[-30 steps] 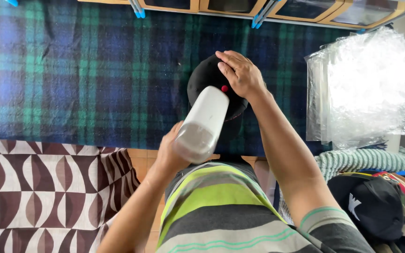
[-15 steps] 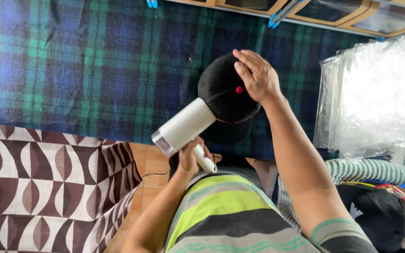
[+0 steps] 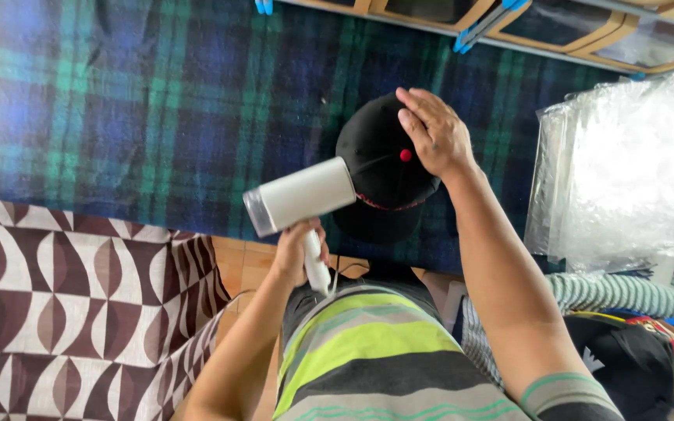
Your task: Brushing and steaming a black baseball cap to clean it and remove wrinkles.
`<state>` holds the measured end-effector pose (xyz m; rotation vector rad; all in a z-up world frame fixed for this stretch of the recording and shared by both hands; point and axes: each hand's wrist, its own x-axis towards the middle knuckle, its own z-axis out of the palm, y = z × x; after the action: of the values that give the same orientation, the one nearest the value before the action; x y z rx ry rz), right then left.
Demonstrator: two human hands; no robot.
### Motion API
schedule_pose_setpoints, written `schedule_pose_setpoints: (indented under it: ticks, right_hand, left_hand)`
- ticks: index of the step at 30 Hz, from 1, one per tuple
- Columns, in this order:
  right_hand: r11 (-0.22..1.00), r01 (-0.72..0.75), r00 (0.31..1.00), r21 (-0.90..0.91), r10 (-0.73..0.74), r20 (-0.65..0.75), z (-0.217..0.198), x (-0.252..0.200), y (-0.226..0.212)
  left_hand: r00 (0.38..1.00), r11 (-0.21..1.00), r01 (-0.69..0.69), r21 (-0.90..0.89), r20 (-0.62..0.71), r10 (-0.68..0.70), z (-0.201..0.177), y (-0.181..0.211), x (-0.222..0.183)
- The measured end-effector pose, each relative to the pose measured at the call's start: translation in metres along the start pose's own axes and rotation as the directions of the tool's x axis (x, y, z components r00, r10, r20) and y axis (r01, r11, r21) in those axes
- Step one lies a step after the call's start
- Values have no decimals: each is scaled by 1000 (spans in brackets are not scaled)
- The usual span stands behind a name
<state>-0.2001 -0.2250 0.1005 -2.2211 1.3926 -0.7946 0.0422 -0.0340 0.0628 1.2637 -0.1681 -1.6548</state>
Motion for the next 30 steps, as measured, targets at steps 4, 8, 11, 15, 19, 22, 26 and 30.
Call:
schedule_pose_setpoints:
  ticks: [4, 8, 11, 15, 19, 22, 26, 30]
  right_hand:
    - [997, -70, 997, -31, 71, 12, -2, -4, -1]
    - [994, -108, 992, -33, 110, 55, -4, -2, -2]
    - [988, -154, 986, -11, 154, 66, -6, -1, -6]
    - [989, -147, 989, 1, 146, 36, -12, -2, -9]
    - [976, -217, 971, 19, 214, 104, -15, 0, -14]
    - [967, -256, 958, 12, 252, 135, -16, 3, -18]
    - [959, -284, 948, 22, 277, 158, -19, 3, -16]
    - [964, -263, 957, 37, 256, 134, -9, -1, -3]
  left_hand:
    - [996, 996, 84, 38, 14, -84, -3, 25, 6]
    - [986, 981, 60, 184, 140, -86, -15, 74, 78]
    - [971, 961, 130, 245, 164, -173, -15, 91, 86]
    - [948, 962, 176, 208, 228, -223, -37, 69, 66]
    - [954, 950, 167, 262, 200, -223, -30, 83, 88]
    - [959, 937, 136, 323, 193, -206, -9, 108, 114]
    - [967, 950, 127, 285, 180, -183, -15, 94, 102]
    - [980, 969, 131, 211, 122, -159, -47, 30, 44]
